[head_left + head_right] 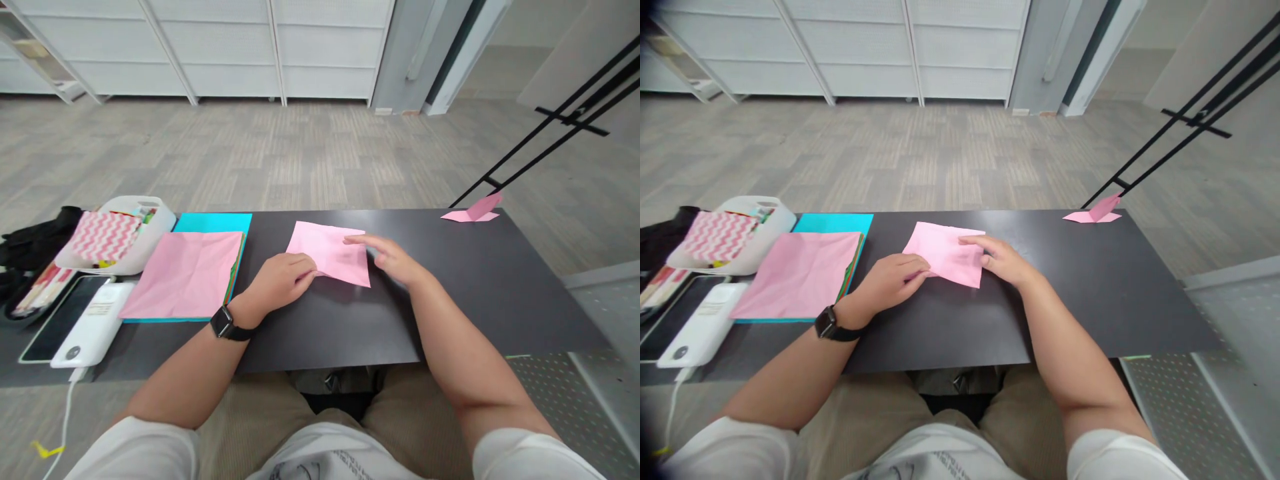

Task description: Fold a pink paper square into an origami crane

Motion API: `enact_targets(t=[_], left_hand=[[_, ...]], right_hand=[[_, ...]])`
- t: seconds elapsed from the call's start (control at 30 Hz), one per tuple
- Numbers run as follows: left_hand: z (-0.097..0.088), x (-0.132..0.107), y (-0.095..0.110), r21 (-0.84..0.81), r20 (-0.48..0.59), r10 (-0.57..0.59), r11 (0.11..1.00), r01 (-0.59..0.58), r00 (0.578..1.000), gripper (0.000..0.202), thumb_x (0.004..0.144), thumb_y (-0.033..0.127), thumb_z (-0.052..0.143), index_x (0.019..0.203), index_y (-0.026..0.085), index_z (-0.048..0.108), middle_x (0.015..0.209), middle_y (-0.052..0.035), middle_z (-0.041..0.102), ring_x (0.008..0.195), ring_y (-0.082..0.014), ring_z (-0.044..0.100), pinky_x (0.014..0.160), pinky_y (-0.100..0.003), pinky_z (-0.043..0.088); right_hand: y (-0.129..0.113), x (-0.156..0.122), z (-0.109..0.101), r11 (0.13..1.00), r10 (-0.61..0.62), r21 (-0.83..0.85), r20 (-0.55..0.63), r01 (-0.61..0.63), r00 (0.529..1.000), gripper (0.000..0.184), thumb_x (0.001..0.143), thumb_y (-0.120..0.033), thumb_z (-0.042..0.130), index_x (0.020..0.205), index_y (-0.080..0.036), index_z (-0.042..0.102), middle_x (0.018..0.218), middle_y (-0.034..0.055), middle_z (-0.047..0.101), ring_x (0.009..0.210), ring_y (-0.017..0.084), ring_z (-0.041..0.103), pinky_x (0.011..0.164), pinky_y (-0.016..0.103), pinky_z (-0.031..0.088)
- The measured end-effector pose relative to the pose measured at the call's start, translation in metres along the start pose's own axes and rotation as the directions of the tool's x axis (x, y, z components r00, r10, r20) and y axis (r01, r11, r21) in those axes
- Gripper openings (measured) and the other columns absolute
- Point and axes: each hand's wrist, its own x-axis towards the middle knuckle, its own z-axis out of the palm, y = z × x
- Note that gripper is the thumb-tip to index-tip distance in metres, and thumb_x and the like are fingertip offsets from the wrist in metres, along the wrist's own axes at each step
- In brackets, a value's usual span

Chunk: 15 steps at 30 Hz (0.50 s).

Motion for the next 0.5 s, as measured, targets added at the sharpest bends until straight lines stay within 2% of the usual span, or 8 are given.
enact_targets(t=[0.07, 0.13, 0.17, 0.2, 0.27, 0.33, 0.43, 0.5], left_hand=[[-0.004, -0.002, -0.001, 0.018, -0.065, -0.076, 0.997, 0.077, 0.995, 0.022, 0.109, 0.028, 0.051, 0.107, 0.023, 0.072, 0.113, -0.0064, 0.080, 0.107, -0.0228, 0.076, 0.094, -0.036, 0.056], [-0.006, -0.002, 0.000, 0.021, -0.101, -0.127, 0.991, 0.130, 0.987, 0.021, 0.109, 0.028, 0.050, 0.107, 0.022, 0.071, 0.114, -0.0070, 0.080, 0.107, -0.0227, 0.076, 0.093, -0.035, 0.056], [-0.007, -0.002, 0.000, 0.020, -0.107, -0.141, 0.989, 0.144, 0.984, 0.022, 0.109, 0.028, 0.050, 0.108, 0.022, 0.071, 0.114, -0.0072, 0.079, 0.108, -0.0227, 0.075, 0.093, -0.034, 0.056], [-0.008, -0.002, 0.000, 0.017, -0.103, -0.146, 0.989, 0.149, 0.984, 0.023, 0.110, 0.028, 0.049, 0.108, 0.021, 0.070, 0.115, -0.0074, 0.079, 0.108, -0.0227, 0.075, 0.093, -0.034, 0.056], [-0.008, -0.002, -0.002, 0.005, -0.077, -0.139, 0.990, 0.140, 0.987, 0.024, 0.111, 0.031, 0.048, 0.109, 0.021, 0.070, 0.116, -0.0073, 0.079, 0.109, -0.0228, 0.076, 0.095, -0.034, 0.056], [-0.010, -0.002, -0.006, -0.004, -0.047, -0.116, 0.993, 0.116, 0.992, 0.025, 0.109, 0.042, 0.057, 0.116, 0.022, 0.071, 0.123, -0.0080, 0.079, 0.114, -0.0251, 0.075, 0.099, -0.037, 0.056], [-0.014, -0.003, -0.016, 0.000, -0.003, -0.065, 0.998, 0.065, 0.998, 0.058, 0.093, 0.059, 0.079, 0.136, 0.021, 0.067, 0.138, -0.0117, 0.074, 0.129, -0.0321, 0.070, 0.111, -0.044, 0.054], [-0.018, -0.004, -0.023, 0.002, 0.026, -0.051, 0.999, 0.051, 0.998, 0.072, 0.088, 0.058, 0.085, 0.146, 0.021, 0.063, 0.146, -0.0132, 0.071, 0.137, -0.0338, 0.066, 0.118, -0.047, 0.050]], right_hand=[[-0.003, -0.003, -0.001, 0.997, -0.065, -0.042, 0.082, 0.068, 0.995, 0.107, 0.077, -0.104, 0.051, 0.151, -0.029, 0.069, 0.154, 0.0122, 0.068, 0.146, 0.040, 0.059, 0.125, 0.058, 0.041], [-0.002, -0.003, 0.004, 0.983, -0.121, -0.129, 0.099, 0.133, 0.988, 0.094, 0.078, -0.086, 0.077, 0.152, -0.030, 0.067, 0.152, 0.0122, 0.069, 0.143, 0.039, 0.062, 0.123, 0.056, 0.044], [0.000, -0.002, 0.007, 0.971, -0.148, -0.176, 0.091, 0.162, 0.985, 0.082, 0.082, -0.073, 0.084, 0.150, -0.030, 0.069, 0.150, 0.0118, 0.071, 0.140, 0.037, 0.065, 0.122, 0.055, 0.046], [0.003, -0.001, 0.010, 0.957, -0.177, -0.218, 0.078, 0.190, 0.981, 0.067, 0.088, -0.059, 0.085, 0.147, -0.031, 0.071, 0.145, 0.0112, 0.074, 0.136, 0.034, 0.068, 0.119, 0.053, 0.048], [0.011, 0.002, 0.014, 0.929, -0.241, -0.277, 0.053, 0.246, 0.969, 0.039, 0.099, -0.034, 0.076, 0.137, -0.032, 0.078, 0.135, 0.0091, 0.079, 0.127, 0.029, 0.073, 0.114, 0.049, 0.052], [0.019, 0.004, 0.014, 0.911, -0.278, -0.309, 0.025, 0.272, 0.960, 0.034, 0.102, -0.020, 0.065, 0.128, -0.033, 0.082, 0.128, 0.0073, 0.081, 0.120, 0.026, 0.075, 0.108, 0.047, 0.054], [0.030, 0.005, 0.007, 0.928, -0.263, -0.282, -0.034, 0.244, 0.964, 0.032, 0.101, -0.020, 0.065, 0.121, -0.033, 0.085, 0.122, 0.0076, 0.081, 0.113, 0.025, 0.075, 0.101, 0.043, 0.057], [0.035, 0.004, 0.001, 0.954, -0.219, -0.225, -0.074, 0.198, 0.973, 0.027, 0.099, -0.024, 0.069, 0.118, -0.032, 0.087, 0.120, 0.0082, 0.081, 0.110, 0.024, 0.076, 0.098, 0.041, 0.059]])
